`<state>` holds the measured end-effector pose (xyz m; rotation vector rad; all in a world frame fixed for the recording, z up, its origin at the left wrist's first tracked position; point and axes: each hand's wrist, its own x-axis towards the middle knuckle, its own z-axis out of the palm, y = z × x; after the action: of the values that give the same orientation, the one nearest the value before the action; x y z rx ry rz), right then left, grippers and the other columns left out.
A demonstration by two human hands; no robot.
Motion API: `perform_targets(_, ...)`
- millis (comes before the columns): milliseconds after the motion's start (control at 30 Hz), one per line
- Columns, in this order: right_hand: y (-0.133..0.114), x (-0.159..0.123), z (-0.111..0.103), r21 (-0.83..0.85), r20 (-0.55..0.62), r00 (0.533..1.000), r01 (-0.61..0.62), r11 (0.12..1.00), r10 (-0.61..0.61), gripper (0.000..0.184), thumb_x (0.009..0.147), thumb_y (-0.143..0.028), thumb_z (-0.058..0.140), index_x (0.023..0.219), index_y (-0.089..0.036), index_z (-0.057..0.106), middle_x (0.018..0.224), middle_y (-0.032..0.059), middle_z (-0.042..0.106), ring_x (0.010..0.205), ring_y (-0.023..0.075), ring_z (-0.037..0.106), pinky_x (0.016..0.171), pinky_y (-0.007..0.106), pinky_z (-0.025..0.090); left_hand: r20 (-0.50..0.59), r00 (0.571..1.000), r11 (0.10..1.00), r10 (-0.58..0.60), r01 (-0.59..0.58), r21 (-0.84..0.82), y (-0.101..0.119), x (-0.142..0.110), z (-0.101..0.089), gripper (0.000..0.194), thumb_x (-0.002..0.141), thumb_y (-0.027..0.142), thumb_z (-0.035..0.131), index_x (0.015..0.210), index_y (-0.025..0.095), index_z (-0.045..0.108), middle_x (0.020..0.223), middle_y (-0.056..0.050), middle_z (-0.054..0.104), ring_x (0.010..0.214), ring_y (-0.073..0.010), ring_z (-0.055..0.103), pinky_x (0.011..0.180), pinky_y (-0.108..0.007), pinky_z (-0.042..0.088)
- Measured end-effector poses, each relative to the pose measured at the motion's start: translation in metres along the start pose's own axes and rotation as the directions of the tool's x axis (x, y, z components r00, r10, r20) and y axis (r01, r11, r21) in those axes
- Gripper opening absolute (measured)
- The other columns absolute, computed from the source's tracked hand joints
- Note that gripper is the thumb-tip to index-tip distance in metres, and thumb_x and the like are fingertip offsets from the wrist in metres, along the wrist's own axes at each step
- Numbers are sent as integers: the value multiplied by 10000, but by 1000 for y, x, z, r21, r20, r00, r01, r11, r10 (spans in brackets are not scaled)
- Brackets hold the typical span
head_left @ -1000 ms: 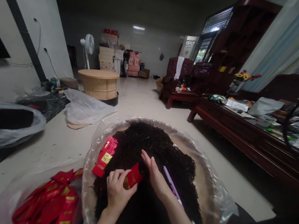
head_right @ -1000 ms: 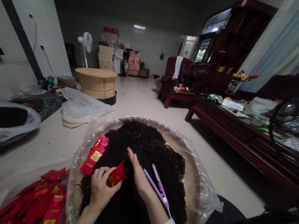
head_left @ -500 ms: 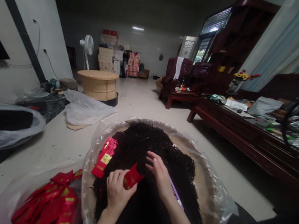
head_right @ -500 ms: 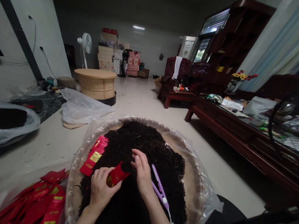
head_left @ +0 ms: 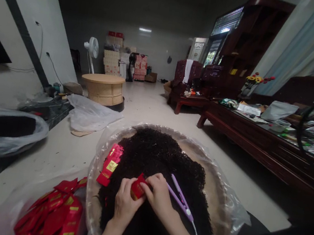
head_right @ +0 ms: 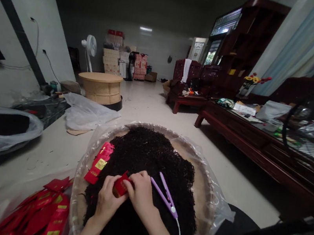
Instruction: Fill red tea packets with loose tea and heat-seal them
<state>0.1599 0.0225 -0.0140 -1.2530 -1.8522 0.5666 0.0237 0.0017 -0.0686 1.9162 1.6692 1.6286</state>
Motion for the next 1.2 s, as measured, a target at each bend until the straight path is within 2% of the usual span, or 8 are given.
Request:
perform_targets(100, 9, 9, -7, 144, -17, 998, -63, 988, 66, 305, 857, -411, 554, 603, -243, 565, 629, 5, 548, 660, 199, 484, 651, 326, 381, 163, 955, 927, -248, 283, -248, -5, 3, -7, 576, 605, 299, 763, 1136, 189, 568, 999, -66, 615, 764, -190, 638, 695, -348, 546)
perform_targets(233, 13, 17, -22, 272, 15, 996, -89, 958, 89, 325, 832, -422, 577, 563, -246, 529, 550, -31, 475, 553, 161, 414, 561, 274, 333, 559, 697, 590, -449, 701, -400, -17, 8, -19, 559, 564, 344, 790, 1061, 145, 631, 658, 28, 612, 545, -134, 600, 553, -274, 507)
perform_targets(300, 12, 18, -26, 323, 12, 996, -90, 942, 91, 335, 814, -428, 602, 546, -243, 520, 534, -38, 465, 535, 152, 396, 546, 263, 321, 607, 642, 521, -469, 756, -397, -19, 11, -23, 504, 520, 327, 819, 962, 134, 671, 547, 60, 564, 514, -126, 583, 542, -255, 485)
perform_targets(533, 13, 18, -27, 287, 59, 996, -81, 955, 67, 341, 835, -406, 569, 550, -228, 510, 564, -27, 497, 576, 159, 442, 603, 273, 368, 558, 693, 581, -457, 707, -402, -21, 17, -29, 439, 521, 294, 814, 913, 139, 692, 543, 82, 522, 524, -100, 536, 566, -231, 432)
perform_targets(700, 4, 18, -35, 209, 228, 970, 42, 977, -90, 190, 851, -357, 556, 714, -251, 634, 804, 29, 643, 892, 241, 566, 825, 366, 431, 715, 593, 493, -371, 778, -390, -22, 17, -32, 549, 617, 500, 758, 1037, 162, 655, 745, -16, 679, 725, -172, 640, 685, -277, 466)
perform_targets(800, -8, 19, -39, 252, 339, 916, 129, 959, -213, 161, 879, -323, 533, 813, -275, 671, 943, 48, 685, 1169, 278, 507, 964, 437, 393, 777, 521, 395, -352, 836, -381, -13, 23, -34, 608, 710, 649, 615, 1066, 157, 647, 794, -58, 709, 715, -176, 660, 659, -274, 470)
perform_targets(1000, -21, 23, -40, 277, 418, 865, 171, 946, -279, 205, 902, -313, 513, 763, -275, 659, 876, 45, 688, 1314, 278, 405, 1066, 496, 291, 849, 470, 252, -244, 876, -412, 7, 31, -29, 660, 702, 659, 630, 1102, 134, 640, 837, -99, 731, 647, -210, 685, 658, -333, 515)
perform_targets(1200, -25, 22, -40, 283, 474, 834, 160, 946, -283, 172, 881, -264, 529, 774, -274, 662, 870, 30, 689, 1265, 279, 452, 1099, 537, 221, 798, 534, 231, -279, 844, -484, 1, 23, -20, 653, 704, 575, 691, 1207, 174, 577, 996, -104, 711, 713, -204, 691, 663, -321, 531)
